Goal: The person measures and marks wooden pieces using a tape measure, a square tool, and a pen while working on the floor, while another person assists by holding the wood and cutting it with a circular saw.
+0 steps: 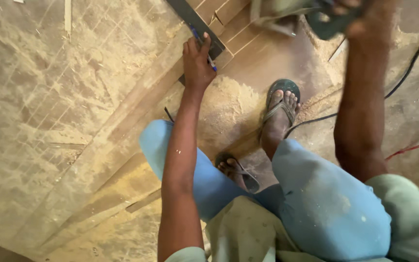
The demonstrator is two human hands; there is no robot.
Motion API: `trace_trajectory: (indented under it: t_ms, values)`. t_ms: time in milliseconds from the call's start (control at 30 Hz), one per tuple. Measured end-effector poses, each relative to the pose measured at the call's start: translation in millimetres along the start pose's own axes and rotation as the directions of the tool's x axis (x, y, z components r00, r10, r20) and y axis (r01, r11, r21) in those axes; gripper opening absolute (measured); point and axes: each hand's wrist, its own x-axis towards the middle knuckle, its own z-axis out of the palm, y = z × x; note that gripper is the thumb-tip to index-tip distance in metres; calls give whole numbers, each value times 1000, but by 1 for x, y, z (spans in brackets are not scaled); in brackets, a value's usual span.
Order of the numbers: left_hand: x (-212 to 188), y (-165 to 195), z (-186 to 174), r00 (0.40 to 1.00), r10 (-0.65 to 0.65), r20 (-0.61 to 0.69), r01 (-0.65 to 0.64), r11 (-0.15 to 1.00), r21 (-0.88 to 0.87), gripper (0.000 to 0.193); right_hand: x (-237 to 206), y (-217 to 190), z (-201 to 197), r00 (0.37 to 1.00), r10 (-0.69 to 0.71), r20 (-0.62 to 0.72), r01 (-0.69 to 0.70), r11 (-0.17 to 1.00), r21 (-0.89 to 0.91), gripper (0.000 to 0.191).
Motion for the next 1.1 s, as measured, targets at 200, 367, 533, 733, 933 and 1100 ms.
trace_trajectory:
  t_ms: [200, 367, 533, 733, 933, 1100]
  values:
    - [-2, -6, 9, 999, -35, 33, 34, 999, 32, 71, -57, -56, -98, 980, -42, -193, 44, 999, 1, 36]
    - [-8, -10, 18, 999, -28, 35, 25, 996, 83, 73, -73, -75, -125, 932, -50, -358, -11, 986, -165, 35]
    - [-11, -14, 20, 994, -65, 90, 52, 988, 143, 80, -78, -78, -138, 894, -70, -443, -59, 961, -271, 34]
    - [-11, -16, 20, 989, -96, 112, 85, 992, 97, 76, -100, -45, -153, 657, -430, -619, 59, 848, -527, 34]
    - [-10, -13, 19, 998, -51, 29, 48, 994, 97, 70, -154, 86, -98, 645, -764, -31, 152, 168, -974, 31]
    - [-8, -7, 14, 999, -35, -10, 35, 998, 53, 69, -67, 140, 28, 748, -286, 599, 495, -360, -791, 18]
